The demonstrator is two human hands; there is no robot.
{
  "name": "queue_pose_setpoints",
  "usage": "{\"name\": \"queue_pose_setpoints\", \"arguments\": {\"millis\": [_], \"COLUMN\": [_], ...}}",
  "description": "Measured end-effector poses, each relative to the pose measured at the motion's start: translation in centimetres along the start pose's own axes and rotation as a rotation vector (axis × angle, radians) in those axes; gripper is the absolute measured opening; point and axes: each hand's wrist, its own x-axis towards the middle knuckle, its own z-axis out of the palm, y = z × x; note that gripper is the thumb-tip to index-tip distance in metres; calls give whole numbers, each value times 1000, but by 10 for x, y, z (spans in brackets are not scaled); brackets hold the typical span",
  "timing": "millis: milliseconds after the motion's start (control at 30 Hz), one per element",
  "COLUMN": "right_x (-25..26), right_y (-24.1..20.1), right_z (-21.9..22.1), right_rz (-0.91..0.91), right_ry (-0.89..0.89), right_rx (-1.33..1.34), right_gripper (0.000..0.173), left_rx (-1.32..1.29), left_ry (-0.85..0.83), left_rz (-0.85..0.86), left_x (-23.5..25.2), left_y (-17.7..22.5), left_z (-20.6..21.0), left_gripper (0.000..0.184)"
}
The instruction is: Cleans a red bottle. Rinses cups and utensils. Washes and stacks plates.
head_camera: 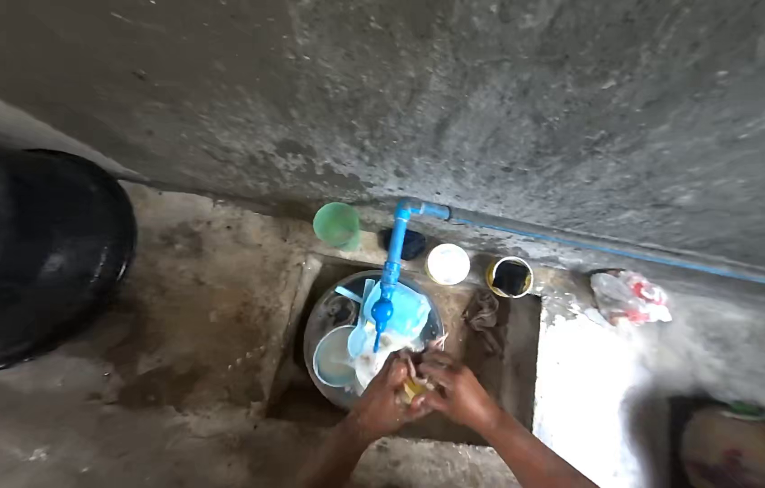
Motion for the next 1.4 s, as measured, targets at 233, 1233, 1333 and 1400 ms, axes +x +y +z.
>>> {"name": "queue_pose_setpoints", "arguments": {"millis": [233, 1233, 1333, 1400], "right_x": [-18, -34, -34, -28], "right_y": [12, 74, 58, 47], "right_z": [-23, -189, -166, -147], "right_rz": [407, 527, 513, 493], "right_ry": [-756, 879, 1037, 1024], "right_rx": [473, -334, -75, 32], "right_gripper": [46, 56, 53, 49], "left_rx": [87, 43, 30, 21], "left_ry": [-456, 153, 189, 202], "left_rz": [123, -1112, -1180, -1201], "left_x": [23, 80, 89, 92], "left_y": [52, -128, -133, -131], "left_z": [29, -87, -85, -84], "left_gripper": [100, 58, 56, 57]}}
